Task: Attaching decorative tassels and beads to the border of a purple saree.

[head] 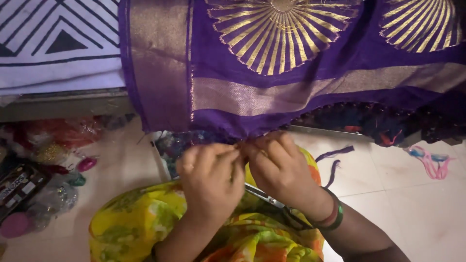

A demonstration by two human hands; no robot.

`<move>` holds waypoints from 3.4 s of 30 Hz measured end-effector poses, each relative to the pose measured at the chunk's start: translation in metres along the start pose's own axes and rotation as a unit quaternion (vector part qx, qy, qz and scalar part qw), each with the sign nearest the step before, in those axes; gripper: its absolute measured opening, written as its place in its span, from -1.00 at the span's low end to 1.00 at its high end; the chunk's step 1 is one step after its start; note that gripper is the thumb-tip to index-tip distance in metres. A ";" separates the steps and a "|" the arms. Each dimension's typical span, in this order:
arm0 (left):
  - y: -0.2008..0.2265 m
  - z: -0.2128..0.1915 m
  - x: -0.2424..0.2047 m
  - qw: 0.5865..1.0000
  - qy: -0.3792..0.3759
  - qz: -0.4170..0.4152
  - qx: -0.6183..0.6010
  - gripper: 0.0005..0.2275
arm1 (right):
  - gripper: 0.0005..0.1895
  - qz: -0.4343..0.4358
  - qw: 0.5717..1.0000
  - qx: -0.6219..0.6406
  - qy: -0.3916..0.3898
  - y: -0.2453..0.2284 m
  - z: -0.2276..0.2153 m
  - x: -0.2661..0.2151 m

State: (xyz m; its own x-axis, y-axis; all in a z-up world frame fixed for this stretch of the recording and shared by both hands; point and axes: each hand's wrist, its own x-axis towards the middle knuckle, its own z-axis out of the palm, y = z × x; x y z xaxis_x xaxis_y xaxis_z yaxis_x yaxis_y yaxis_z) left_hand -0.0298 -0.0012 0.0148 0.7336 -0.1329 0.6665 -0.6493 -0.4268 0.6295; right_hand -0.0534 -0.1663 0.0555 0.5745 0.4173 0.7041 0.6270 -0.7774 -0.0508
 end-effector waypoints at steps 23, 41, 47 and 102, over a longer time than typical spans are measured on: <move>0.000 -0.006 0.012 0.980 -0.103 -0.045 -0.164 -0.94 | -0.79 0.215 0.940 0.265 0.008 0.021 -0.015 -0.031; -0.025 0.019 -0.002 0.941 -0.052 -0.136 -0.306 -0.95 | -0.93 0.320 0.824 0.458 0.088 0.023 0.024 -0.065; -0.041 0.034 -0.039 0.898 -0.116 -0.272 -0.326 -0.97 | -0.84 0.230 0.945 0.228 -0.049 0.007 0.031 -0.084; -0.078 0.048 0.007 0.881 -0.135 -0.305 -0.335 -0.71 | -0.73 0.567 0.693 0.336 -0.293 0.071 -0.095 -0.193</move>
State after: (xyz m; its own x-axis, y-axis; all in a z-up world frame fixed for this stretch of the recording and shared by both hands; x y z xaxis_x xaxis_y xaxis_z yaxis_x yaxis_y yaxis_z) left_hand 0.0357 -0.0112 -0.0489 0.9491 -0.3091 0.0607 -0.0247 0.1192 0.9926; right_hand -0.1693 -0.3463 -0.0168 0.8902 -0.0098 -0.4554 -0.4107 -0.4499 -0.7931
